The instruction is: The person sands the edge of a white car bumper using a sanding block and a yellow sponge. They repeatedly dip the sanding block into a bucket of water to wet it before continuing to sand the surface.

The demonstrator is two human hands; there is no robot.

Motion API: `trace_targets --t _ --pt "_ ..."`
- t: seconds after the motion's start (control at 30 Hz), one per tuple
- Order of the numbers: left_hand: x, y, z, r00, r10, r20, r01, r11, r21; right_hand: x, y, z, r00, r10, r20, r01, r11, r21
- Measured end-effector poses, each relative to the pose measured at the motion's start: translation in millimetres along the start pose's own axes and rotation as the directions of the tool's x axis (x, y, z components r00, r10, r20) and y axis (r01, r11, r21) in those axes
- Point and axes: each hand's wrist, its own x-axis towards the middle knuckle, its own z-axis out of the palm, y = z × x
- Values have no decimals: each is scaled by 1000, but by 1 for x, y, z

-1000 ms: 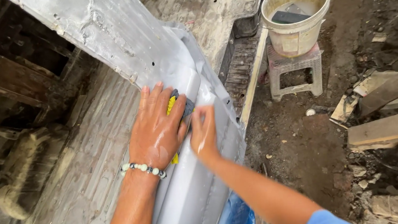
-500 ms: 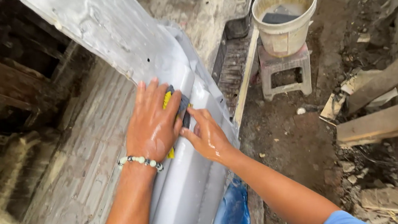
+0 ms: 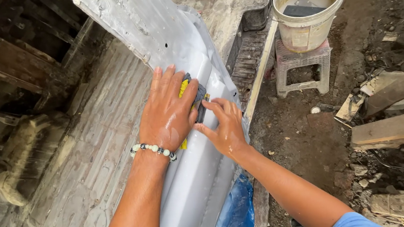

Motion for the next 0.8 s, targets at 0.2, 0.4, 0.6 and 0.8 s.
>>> trace_targets --t 0.2,0.4,0.6,0.8 --pt "0 1 0 1000 4 -8 -4 1000 13 12 -1 -7 909 355 218 -402 883 242" --pt "1 2 -3 1000 0 4 0 1000 2 24 15 3 878 419 231 -477 805 353" --pt "2 1 -2 1000 12 4 -13 1000 28 25 34 5 798 495 345 -602 621 502" --pt "0 2 -2 1000 13 12 -13 999 29 13 45 20 799 492 347 -566 416 712"
